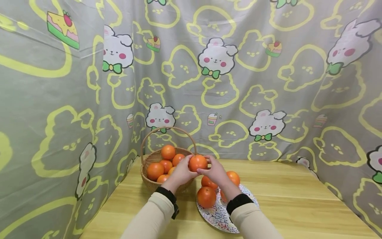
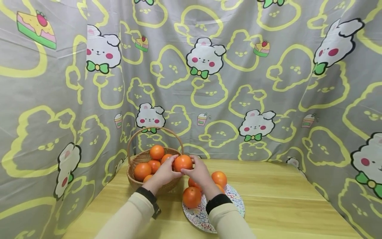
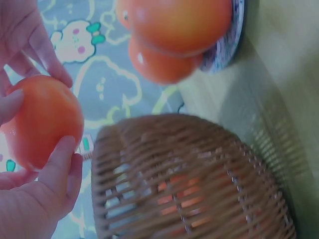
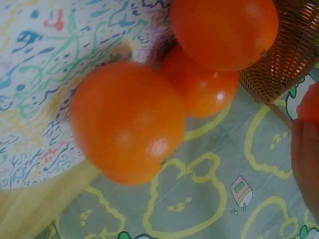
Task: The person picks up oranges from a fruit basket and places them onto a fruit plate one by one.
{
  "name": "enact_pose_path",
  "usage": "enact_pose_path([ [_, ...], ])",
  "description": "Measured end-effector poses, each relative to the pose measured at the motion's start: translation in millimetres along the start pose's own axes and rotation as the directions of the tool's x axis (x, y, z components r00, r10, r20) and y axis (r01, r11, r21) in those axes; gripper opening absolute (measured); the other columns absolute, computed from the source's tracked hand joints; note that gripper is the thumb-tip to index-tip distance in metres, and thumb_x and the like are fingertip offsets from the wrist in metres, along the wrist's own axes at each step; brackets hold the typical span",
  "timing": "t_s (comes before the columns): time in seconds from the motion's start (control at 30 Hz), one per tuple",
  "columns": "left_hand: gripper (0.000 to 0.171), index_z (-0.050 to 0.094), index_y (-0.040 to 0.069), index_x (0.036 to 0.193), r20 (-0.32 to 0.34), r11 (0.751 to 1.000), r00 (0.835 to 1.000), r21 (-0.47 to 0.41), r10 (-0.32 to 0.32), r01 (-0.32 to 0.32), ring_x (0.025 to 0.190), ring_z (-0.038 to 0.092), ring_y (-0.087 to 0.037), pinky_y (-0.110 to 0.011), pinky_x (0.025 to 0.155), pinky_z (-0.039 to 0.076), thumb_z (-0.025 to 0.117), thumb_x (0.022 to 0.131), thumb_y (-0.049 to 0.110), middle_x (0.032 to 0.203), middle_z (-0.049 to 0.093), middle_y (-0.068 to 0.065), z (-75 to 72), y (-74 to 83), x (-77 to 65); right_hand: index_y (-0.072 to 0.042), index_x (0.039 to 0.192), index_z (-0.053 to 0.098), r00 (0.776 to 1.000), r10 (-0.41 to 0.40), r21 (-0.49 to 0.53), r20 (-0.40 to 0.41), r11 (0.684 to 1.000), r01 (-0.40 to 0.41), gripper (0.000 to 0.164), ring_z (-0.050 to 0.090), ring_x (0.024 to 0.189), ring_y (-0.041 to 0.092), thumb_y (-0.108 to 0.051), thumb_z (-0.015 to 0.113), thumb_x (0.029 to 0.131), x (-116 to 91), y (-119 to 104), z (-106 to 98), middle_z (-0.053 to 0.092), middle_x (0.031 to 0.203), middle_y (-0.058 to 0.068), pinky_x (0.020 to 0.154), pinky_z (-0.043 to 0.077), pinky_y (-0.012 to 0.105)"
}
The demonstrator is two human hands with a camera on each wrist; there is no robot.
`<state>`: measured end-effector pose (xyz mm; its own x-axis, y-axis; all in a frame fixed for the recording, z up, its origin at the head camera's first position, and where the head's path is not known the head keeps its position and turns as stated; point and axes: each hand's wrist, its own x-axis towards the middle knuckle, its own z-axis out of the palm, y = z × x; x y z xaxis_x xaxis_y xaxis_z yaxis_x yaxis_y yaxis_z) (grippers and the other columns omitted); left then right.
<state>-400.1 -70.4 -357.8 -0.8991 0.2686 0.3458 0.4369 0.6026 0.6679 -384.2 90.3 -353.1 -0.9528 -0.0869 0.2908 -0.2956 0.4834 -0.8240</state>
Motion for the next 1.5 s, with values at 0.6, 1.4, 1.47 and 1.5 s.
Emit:
enact_pose_path([
  [0.6, 0.069, 0.041, 0.006, 0.135, 0.033, 0.985, 0.991, 0.115, 0.127, -0.13, 0.111, 0.049, -0.026, -0.041, 0.092, 0.043, 0.074, 0.075, 0.017, 0.126, 0.048, -0.013, 27.6, 38.1, -12.4, -0.006, 0.126, 0.045, 1.0, -0.009, 0.024, 0.002, 1.0, 0.009, 0.062, 0.057, 0.094, 0.025, -0.019, 0.076, 0.074, -26, 19, -34, 0.055, 0.115, 0.012, 0.077, 0.051, 0.039],
  [1.4, 0.065, 0.051, 0.005, 0.122, 0.089, 0.979, 0.986, 0.135, 0.143, -0.155, 0.102, 0.051, -0.024, -0.042, 0.085, 0.045, 0.081, 0.066, 0.022, 0.113, 0.048, -0.01, 86.6, 26.6, -58.9, -0.002, 0.117, 0.051, 1.0, 0.029, -0.123, -0.006, 0.992, -0.03, 0.063, 0.056, 0.096, 0.027, -0.025, 0.081, 0.066, -91, 63, -32, 0.05, 0.115, 0.015, 0.077, 0.049, 0.043],
  [1.47, 0.064, 0.052, 0.006, 0.121, 0.106, 0.979, 0.986, 0.142, 0.128, -0.143, 0.101, 0.052, -0.022, -0.041, 0.085, 0.046, 0.081, 0.066, 0.023, 0.11, 0.048, -0.008, 90.3, 25.1, -62.5, -0.001, 0.118, 0.051, 1.0, 0.031, -0.13, 0.001, 0.991, -0.031, 0.065, 0.055, 0.097, 0.027, -0.025, 0.081, 0.066, -94, 68, -31, 0.05, 0.115, 0.015, 0.078, 0.049, 0.044],
  [1.5, 0.064, 0.053, 0.006, 0.121, 0.116, 0.98, 0.985, 0.144, 0.124, -0.14, 0.1, 0.051, -0.021, -0.04, 0.085, 0.046, 0.081, 0.067, 0.023, 0.109, 0.048, -0.007, 92.1, 24.4, -64.1, 0.0, 0.118, 0.051, 0.999, 0.031, -0.137, 0.007, 0.99, -0.03, 0.066, 0.055, 0.098, 0.027, -0.025, 0.081, 0.065, -96, 70, -30, 0.051, 0.115, 0.015, 0.079, 0.049, 0.044],
])
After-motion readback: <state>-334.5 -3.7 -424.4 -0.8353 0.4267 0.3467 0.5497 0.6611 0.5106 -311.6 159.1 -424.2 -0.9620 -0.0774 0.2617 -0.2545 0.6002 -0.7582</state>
